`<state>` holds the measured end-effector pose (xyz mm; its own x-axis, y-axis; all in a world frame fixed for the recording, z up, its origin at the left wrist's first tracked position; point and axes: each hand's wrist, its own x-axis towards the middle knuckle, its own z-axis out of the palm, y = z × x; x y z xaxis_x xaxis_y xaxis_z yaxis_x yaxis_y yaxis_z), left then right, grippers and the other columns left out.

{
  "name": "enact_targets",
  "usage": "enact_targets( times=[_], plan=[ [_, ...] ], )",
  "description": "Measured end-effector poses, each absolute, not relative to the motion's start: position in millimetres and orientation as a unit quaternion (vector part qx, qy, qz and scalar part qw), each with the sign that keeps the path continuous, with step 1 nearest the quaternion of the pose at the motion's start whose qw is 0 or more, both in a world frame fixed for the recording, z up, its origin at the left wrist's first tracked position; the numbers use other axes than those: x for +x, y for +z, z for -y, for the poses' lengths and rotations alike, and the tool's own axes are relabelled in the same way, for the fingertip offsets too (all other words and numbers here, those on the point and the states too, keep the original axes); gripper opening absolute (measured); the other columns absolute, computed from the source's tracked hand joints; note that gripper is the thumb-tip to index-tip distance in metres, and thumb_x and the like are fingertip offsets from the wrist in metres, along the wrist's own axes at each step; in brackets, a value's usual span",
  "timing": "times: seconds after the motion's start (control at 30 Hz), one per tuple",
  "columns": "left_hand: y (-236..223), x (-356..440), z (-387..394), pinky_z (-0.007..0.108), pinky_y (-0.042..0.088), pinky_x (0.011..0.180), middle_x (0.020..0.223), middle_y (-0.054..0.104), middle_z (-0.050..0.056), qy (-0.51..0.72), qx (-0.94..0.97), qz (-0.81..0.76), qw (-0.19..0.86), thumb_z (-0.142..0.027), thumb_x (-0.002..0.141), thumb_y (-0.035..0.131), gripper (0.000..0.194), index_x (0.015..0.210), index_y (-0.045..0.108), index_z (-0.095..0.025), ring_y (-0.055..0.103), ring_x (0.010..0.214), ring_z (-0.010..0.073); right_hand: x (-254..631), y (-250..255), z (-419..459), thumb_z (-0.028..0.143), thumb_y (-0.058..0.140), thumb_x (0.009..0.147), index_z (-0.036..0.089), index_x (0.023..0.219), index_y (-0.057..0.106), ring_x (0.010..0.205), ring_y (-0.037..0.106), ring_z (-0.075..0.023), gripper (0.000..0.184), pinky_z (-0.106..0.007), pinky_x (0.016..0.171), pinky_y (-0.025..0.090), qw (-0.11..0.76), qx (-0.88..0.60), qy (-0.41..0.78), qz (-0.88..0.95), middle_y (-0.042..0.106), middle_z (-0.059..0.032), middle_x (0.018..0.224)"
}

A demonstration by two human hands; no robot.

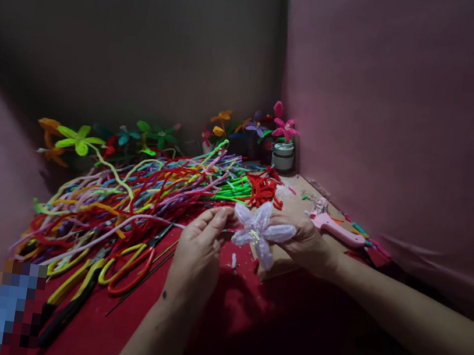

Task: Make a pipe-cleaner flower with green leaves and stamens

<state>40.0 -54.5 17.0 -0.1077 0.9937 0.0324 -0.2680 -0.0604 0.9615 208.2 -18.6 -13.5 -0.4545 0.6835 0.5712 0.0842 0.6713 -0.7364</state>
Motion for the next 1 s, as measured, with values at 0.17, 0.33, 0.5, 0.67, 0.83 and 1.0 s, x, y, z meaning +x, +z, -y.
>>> enact_targets(
  times=[0.17, 0.33, 0.5, 0.67, 0.83, 1.0],
  plan=[
    [12.7, 32.7, 51.1, 0.024, 0.045, 0.060, 0.077, 0.063, 0.005, 0.608, 0.396, -0.458, 0.514, -0.030, 0.066, 0.066, 0.024, 0.082, 0.061, -0.013, 0.058, 0.068, 0.0132, 212.4, -22.6, 12.2, 0.023, 0.058, 0.074, 0.019, 0.070, 0.064, 0.070, 0.056, -0.0138, 0.008, -0.028, 0.070, 0.047, 0.471, -0.311, 0.391, 0.727, 0.061, -0.0019, 0.071],
    [1.0, 30.6, 45.2, 0.022, 0.044, 0.056, 0.075, 0.059, 0.003, 0.588, 0.411, -0.452, 0.531, -0.027, 0.065, 0.067, 0.024, 0.082, 0.060, -0.013, 0.055, 0.067, 0.0122, 212.2, -10.7, 6.8, 0.021, 0.061, 0.070, 0.020, 0.069, 0.067, 0.066, 0.055, -0.0139, 0.006, -0.029, 0.067, 0.047, 0.535, -0.318, 0.424, 0.658, 0.061, -0.0010, 0.065],
    [-1.3, 30.2, 41.2, 0.021, 0.041, 0.057, 0.074, 0.059, 0.000, 0.562, 0.458, -0.478, 0.496, -0.026, 0.063, 0.067, 0.021, 0.080, 0.062, -0.015, 0.051, 0.060, 0.0089, 210.1, 9.7, 6.3, 0.020, 0.065, 0.065, 0.019, 0.067, 0.069, 0.074, 0.058, -0.0162, 0.004, -0.030, 0.071, 0.047, 0.576, -0.291, 0.458, 0.612, 0.064, -0.0034, 0.072],
    [-1.6, 34.6, 39.3, 0.022, 0.040, 0.058, 0.072, 0.060, 0.001, 0.523, 0.514, -0.498, 0.463, -0.025, 0.062, 0.066, 0.020, 0.079, 0.062, -0.015, 0.051, 0.061, 0.0106, 212.0, 9.8, 2.7, 0.024, 0.063, 0.068, 0.018, 0.063, 0.069, 0.067, 0.056, -0.0145, 0.010, -0.026, 0.060, 0.046, 0.580, -0.276, 0.459, 0.613, 0.064, -0.0040, 0.068],
    [-6.8, 42.7, 33.7, 0.027, 0.042, 0.070, 0.081, 0.061, 0.004, 0.481, 0.564, -0.502, 0.445, -0.026, 0.061, 0.064, 0.024, 0.082, 0.060, -0.014, 0.055, 0.076, 0.0165, 212.0, 6.7, 2.4, 0.027, 0.064, 0.068, 0.015, 0.062, 0.069, 0.049, 0.049, -0.0098, 0.014, -0.022, 0.043, 0.039, 0.573, -0.252, 0.496, 0.602, 0.060, -0.0022, 0.055],
    [-6.3, 48.7, 28.0, 0.029, 0.044, 0.072, 0.093, 0.060, 0.006, 0.463, 0.570, -0.501, 0.458, -0.022, 0.059, 0.065, 0.037, 0.095, 0.058, -0.016, 0.054, 0.087, 0.0190, 210.6, 1.9, -3.3, 0.024, 0.064, 0.070, 0.015, 0.065, 0.067, 0.043, 0.048, -0.0079, 0.011, -0.022, 0.044, 0.038, 0.573, -0.203, 0.555, 0.568, 0.058, -0.0002, 0.052]
  ],
)
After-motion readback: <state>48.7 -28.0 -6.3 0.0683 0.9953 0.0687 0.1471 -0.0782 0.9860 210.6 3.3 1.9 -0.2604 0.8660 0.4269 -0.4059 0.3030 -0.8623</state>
